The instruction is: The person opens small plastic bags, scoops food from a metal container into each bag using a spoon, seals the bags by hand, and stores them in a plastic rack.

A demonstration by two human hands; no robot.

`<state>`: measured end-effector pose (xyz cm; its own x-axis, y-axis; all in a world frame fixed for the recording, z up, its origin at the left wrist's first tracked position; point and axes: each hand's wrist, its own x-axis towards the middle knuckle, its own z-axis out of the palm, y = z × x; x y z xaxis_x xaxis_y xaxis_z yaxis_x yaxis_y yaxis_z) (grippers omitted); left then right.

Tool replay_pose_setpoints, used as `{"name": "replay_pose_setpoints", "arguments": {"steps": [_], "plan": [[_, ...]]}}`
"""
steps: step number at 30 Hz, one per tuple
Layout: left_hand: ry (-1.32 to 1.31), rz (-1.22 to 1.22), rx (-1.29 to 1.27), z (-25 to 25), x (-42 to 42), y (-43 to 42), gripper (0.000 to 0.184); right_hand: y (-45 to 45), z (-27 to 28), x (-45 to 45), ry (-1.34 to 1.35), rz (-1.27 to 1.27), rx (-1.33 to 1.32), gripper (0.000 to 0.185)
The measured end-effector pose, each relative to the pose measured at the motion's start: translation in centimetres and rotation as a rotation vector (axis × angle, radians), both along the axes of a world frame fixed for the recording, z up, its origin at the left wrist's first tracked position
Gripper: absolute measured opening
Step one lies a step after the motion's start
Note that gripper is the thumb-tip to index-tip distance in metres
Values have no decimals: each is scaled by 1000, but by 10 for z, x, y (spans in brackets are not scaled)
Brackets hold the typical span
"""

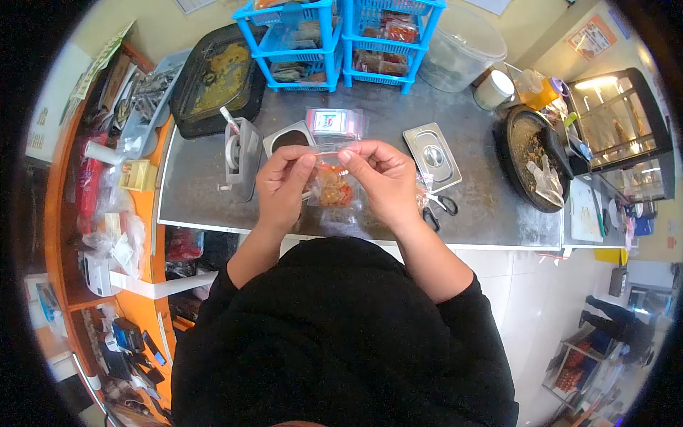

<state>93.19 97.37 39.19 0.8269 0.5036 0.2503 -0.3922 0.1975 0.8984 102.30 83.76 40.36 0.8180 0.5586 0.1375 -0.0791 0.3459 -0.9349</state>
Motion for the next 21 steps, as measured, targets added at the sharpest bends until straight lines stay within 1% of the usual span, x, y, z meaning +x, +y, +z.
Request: {"name": "replay_pose_setpoints", "arguments": {"steps": [1, 4, 7, 10, 13, 16, 19, 21], "plan": [[9, -26, -34, 1, 2, -4, 11, -4, 1, 0, 16, -7, -5, 10], [-1, -96, 74, -11, 8, -15, 9, -18, 2, -1, 4, 89, -115, 11], [33, -130, 81, -15, 13, -28, 7, -30, 0, -1, 19, 65, -170, 8], [67, -169, 83, -25, 18, -37, 9, -47, -16, 7, -57, 31, -247, 12], [139, -194, 125, -40, 25, -43, 19, -63, -26, 10, 13, -17, -202, 11], [245, -247, 188, -49, 31, -53, 28, -84, -48, 13, -16, -106, -212, 10], [217, -208, 262, -65, 35, -55, 37, -109, -75, 23, 73, -128, -400, 11], [247, -206, 207, -59, 31, -53, 39, -122, -103, 32, 159, -141, -498, 12]]}}
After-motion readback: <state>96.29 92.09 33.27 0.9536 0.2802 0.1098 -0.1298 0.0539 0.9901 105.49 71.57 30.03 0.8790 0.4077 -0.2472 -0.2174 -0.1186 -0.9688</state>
